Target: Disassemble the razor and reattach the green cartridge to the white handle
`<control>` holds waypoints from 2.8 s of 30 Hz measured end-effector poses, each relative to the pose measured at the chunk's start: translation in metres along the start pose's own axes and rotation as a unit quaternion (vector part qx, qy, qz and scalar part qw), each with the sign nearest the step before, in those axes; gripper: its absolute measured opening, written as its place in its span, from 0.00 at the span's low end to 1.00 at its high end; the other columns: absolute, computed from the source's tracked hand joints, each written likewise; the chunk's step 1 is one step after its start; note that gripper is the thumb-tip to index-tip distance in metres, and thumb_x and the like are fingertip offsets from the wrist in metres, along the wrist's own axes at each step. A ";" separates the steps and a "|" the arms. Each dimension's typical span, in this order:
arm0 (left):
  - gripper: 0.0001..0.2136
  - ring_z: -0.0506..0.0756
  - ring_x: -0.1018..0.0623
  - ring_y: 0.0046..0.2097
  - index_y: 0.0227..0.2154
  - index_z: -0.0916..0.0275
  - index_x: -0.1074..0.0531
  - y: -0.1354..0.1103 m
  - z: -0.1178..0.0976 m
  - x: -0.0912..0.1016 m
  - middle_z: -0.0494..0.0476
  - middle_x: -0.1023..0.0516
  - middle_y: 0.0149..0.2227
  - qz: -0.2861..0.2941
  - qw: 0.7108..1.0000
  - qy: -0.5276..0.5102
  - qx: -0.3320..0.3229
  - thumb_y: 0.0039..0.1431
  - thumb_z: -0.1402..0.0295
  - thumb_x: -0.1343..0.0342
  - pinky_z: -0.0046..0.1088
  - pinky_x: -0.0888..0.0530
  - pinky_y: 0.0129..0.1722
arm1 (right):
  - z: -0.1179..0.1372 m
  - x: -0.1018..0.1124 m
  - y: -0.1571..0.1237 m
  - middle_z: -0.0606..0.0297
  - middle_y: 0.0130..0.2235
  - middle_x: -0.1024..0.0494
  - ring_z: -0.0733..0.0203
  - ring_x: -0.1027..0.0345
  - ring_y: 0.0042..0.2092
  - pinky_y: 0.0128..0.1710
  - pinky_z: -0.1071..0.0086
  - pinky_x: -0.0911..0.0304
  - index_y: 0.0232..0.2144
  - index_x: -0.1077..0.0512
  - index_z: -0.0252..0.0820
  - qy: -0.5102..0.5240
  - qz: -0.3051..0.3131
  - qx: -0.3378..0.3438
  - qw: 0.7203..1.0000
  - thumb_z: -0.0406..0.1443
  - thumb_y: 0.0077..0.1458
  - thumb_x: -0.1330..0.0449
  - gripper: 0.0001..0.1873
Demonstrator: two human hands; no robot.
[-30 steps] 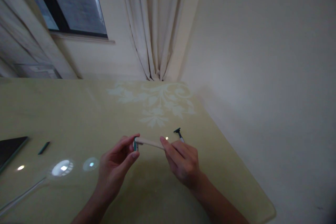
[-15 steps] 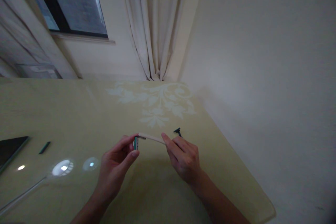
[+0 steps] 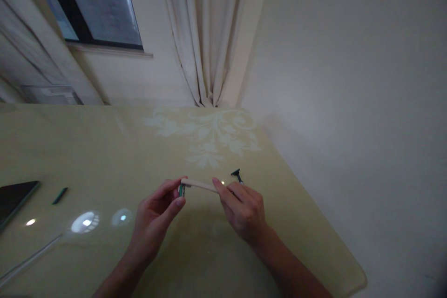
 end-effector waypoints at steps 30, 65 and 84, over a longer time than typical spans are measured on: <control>0.22 0.51 0.27 0.31 0.49 0.55 0.13 -0.004 -0.005 -0.001 0.56 0.18 0.35 -0.026 1.000 -0.001 -0.007 0.52 0.55 0.24 0.21 0.28 0.28 | 0.002 -0.001 -0.003 0.63 0.31 0.24 0.63 0.31 0.31 0.32 0.68 0.38 0.60 0.23 0.32 0.015 -0.016 -0.002 1.000 0.27 0.73 0.43 0.17; 0.24 0.50 0.28 0.30 0.46 0.58 0.12 -0.003 -0.007 0.000 0.55 0.19 0.33 -0.049 0.999 -0.013 0.016 0.48 0.52 0.22 0.22 0.30 0.28 | 0.002 -0.008 -0.003 0.59 0.37 0.24 0.61 0.32 0.33 0.32 0.69 0.36 0.63 0.25 0.34 0.015 -0.001 -0.032 0.999 0.24 0.74 0.49 0.22; 0.22 0.52 0.25 0.34 0.48 0.55 0.12 -0.002 -0.011 0.003 0.53 0.23 0.32 -0.052 0.998 -0.007 -0.015 0.49 0.56 0.22 0.22 0.26 0.31 | 0.002 -0.013 -0.007 0.58 0.40 0.25 0.62 0.31 0.34 0.32 0.70 0.33 0.70 0.31 0.39 0.022 -0.006 -0.045 0.999 0.23 0.73 0.50 0.28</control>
Point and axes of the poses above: each hand's wrist, its own y-axis towards the middle knuckle, its own x-axis out of the back of the hand, z = x × y, the point moved 4 cm from there along y, towards the middle knuckle
